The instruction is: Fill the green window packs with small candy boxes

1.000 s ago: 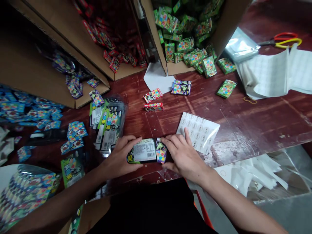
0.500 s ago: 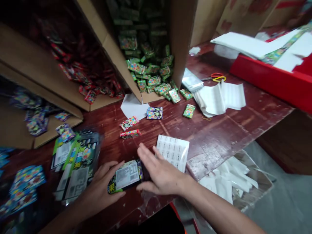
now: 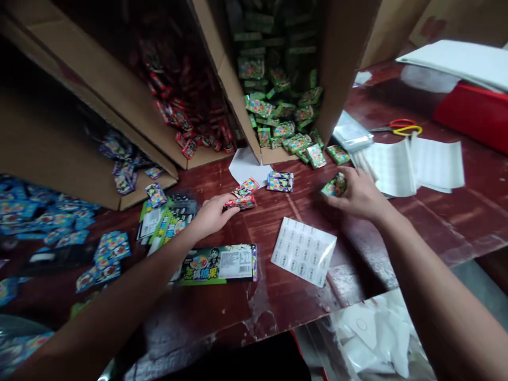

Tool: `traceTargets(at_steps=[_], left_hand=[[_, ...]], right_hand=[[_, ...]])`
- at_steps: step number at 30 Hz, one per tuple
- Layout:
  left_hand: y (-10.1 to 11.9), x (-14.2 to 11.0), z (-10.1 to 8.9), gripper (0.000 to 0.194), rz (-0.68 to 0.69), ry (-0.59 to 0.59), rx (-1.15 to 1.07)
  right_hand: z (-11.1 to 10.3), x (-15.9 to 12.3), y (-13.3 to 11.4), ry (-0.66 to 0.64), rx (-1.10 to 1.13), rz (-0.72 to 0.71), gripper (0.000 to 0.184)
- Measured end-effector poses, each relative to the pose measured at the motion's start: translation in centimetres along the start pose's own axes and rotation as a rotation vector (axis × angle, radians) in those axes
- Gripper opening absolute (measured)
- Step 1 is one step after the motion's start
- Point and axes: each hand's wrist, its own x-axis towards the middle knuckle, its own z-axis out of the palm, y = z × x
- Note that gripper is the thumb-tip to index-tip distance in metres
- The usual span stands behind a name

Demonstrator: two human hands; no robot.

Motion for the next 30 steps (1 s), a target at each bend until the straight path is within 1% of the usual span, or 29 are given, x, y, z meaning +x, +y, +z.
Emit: traceTargets(at_steps=[1,2,3,4,5,6,7,8,10,11,12,13,15,17,19,20,21,23,25,28,30], left_hand=[[0.2,-0.7,-0.7,0.030,0.033,-0.051,-0.072],[0.6,-1.4,-1.4,0.033,0.071,-0.121,-0.164],[1.1,-2.2,-2.2,0.037,0.105,-0.203,-0.263],[1.6,-2.9,-2.8,0.038,0.131,-0.293,-0.350],[2.3,-3.5,-3.2,0.037,0.155,-0.379,-0.410],[2.9,-3.9,-3.4,0.035,0.183,-0.453,-0.438],[3.6,-4.1,-3.4,0.032,0.222,-0.512,-0.446],[4.3,-4.2,-3.1,0.030,0.277,-0.560,-0.443],[5.9,-4.3,-1.8,0.029,0.410,-0.639,-0.416],[6.6,-4.4,-0.9,0.031,0.466,-0.661,-0.387],[7.4,-4.6,0.0,0.034,0.501,-0.660,-0.343],[8.2,-5.0,1.0,0.037,0.517,-0.627,-0.284],[9.4,-6.2,2.6,0.048,0.503,-0.480,-0.154],[10.1,-7.8,3.8,0.075,0.455,-0.314,-0.053],[10.3,-9.3,4.8,0.103,0.406,-0.223,-0.010],[10.3,-10.0,5.3,0.110,0.387,-0.207,-0.004],[10.3,-10.5,5.7,0.112,0.375,-0.202,-0.006],[10.2,-11.2,6.5,0.109,0.371,-0.206,-0.027],[10.3,-11.5,6.9,0.111,0.373,-0.213,-0.055],[10.5,-12.0,6.8,0.115,0.389,-0.229,-0.069],[9.8,-12.1,5.8,0.118,0.425,-0.228,-0.058]], right_hand=[[-0.4,-2.2,-1.6,0.020,0.150,-0.066,0.081],[-0.7,-4.7,-3.4,-0.040,0.314,-0.147,0.078],[-0.8,-7.3,-5.1,-0.201,0.427,-0.247,0.079],[-0.7,-9.8,-6.7,-0.367,0.485,-0.348,0.082],[-0.4,-12.0,-8.1,-0.503,0.519,-0.429,0.086],[0.2,-13.7,-9.1,-0.580,0.537,-0.463,0.086],[0.8,-15.0,-9.7,-0.607,0.530,-0.465,0.085],[1.5,-15.8,-9.9,-0.596,0.512,-0.443,0.084],[2.7,-16.4,-9.1,-0.508,0.445,-0.372,0.081],[3.1,-16.3,-8.5,-0.468,0.408,-0.347,0.080],[3.3,-16.2,-7.9,-0.441,0.377,-0.336,0.080],[3.4,-16.1,-7.4,-0.426,0.352,-0.336,0.079],[3.5,-16.0,-7.0,-0.418,0.329,-0.355,0.081],[3.6,-16.1,-7.2,-0.405,0.325,-0.365,0.089],[3.8,-16.3,-7.8,-0.385,0.326,-0.360,0.099],[4.0,-16.5,-8.0,-0.376,0.329,-0.359,0.104],[4.3,-16.6,-8.2,-0.370,0.334,-0.364,0.109],[4.8,-16.7,-8.6,-0.366,0.347,-0.386,0.115],[5.4,-16.9,-8.8,-0.353,0.358,-0.407,0.117],[6.1,-17.1,-9.1,-0.283,0.367,-0.411,0.111],[6.4,-17.4,-9.3,-0.242,0.366,-0.412,0.105]])
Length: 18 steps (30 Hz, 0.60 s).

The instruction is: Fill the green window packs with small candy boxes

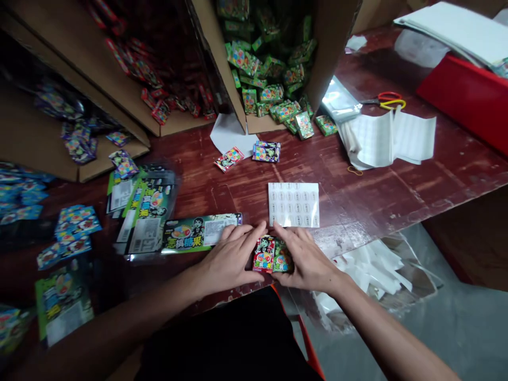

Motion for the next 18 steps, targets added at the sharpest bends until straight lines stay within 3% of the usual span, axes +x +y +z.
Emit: traceTargets(at_steps=[5,8,10,14,18], left_hand=[[-5.0,-2.8,-3.8,0.129,-0.095,0.072,0.136],[-7.7,-4.5,-5.0,0.108,-0.122,0.019,0.139],[-7.9,-5.2,-4.9,0.090,-0.109,0.003,0.103],[-6.3,-5.9,-4.1,0.079,-0.098,0.071,0.040],[-5.1,-6.1,-3.6,0.080,-0.065,0.036,-0.028]], right_hand=[[0.9,0.0,-0.6,0.172,-0.006,0.051,0.103],[1.5,1.0,-1.2,0.348,-0.100,0.118,0.106],[1.9,1.8,-1.8,0.391,-0.190,0.157,0.105],[1.8,2.7,-3.1,0.273,-0.213,0.127,0.100],[1.6,2.6,-3.9,0.128,-0.127,0.009,0.097]])
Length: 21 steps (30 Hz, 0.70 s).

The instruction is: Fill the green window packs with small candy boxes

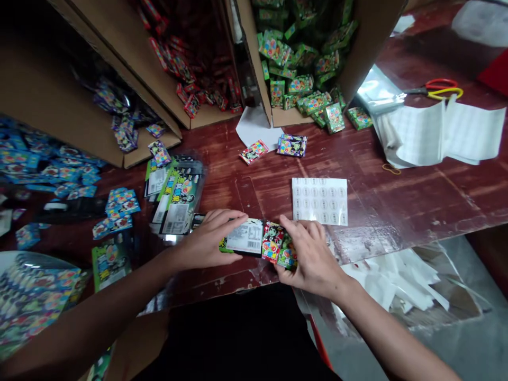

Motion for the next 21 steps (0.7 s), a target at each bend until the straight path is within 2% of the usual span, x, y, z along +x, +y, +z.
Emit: traceTargets(at_steps=[4,9,14,18,21], left_hand=[[0.1,-0.3,0.6,0.077,0.028,-0.034,-0.034],[-0.3,-1.0,1.3,0.076,-0.057,-0.058,-0.012],[0.1,-0.9,1.6,0.076,-0.059,-0.067,-0.043],[0.2,-0.7,1.7,0.075,-0.033,-0.084,-0.078],[0.1,-1.2,1.7,0.078,-0.028,-0.105,-0.101]], right_hand=[[0.2,0.0,0.1,-0.081,0.082,-0.064,0.099],[-0.5,-1.3,1.2,-0.161,0.067,-0.040,0.107],[-0.9,-1.8,2.1,-0.227,-0.034,-0.044,0.071],[-0.6,-0.5,2.3,-0.289,0.017,-0.088,0.070],[-0.8,0.1,2.3,-0.290,0.075,-0.122,0.068]])
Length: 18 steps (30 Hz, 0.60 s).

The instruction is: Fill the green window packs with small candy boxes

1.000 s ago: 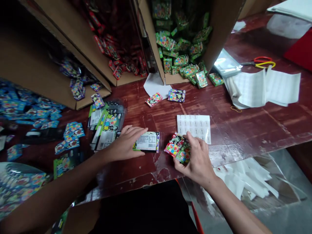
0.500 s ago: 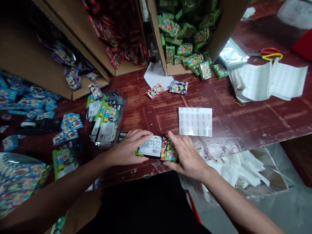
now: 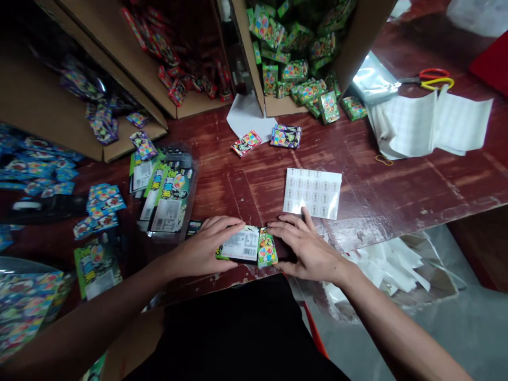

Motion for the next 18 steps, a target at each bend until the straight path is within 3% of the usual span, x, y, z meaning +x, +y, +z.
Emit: traceTargets(at_steps=[6,10,15,18], left_hand=[[0.8,-0.8,0.1,0.085,-0.128,0.085,-0.009],[1.9,-0.5,0.2,0.087,-0.209,0.182,0.017],[3.1,-0.2,0.7,0.082,-0.210,0.261,0.052],[4.1,0.3,1.0,0.084,-0.285,0.335,0.020]], right_hand=[[-0.3,0.0,-0.6,0.200,-0.045,0.084,0.063],[-0.1,0.2,-1.1,0.248,-0.029,0.084,0.062],[-0.9,0.5,-0.4,0.179,0.077,0.004,0.066],[-1.5,1.0,-0.3,0.107,0.203,-0.043,0.080]])
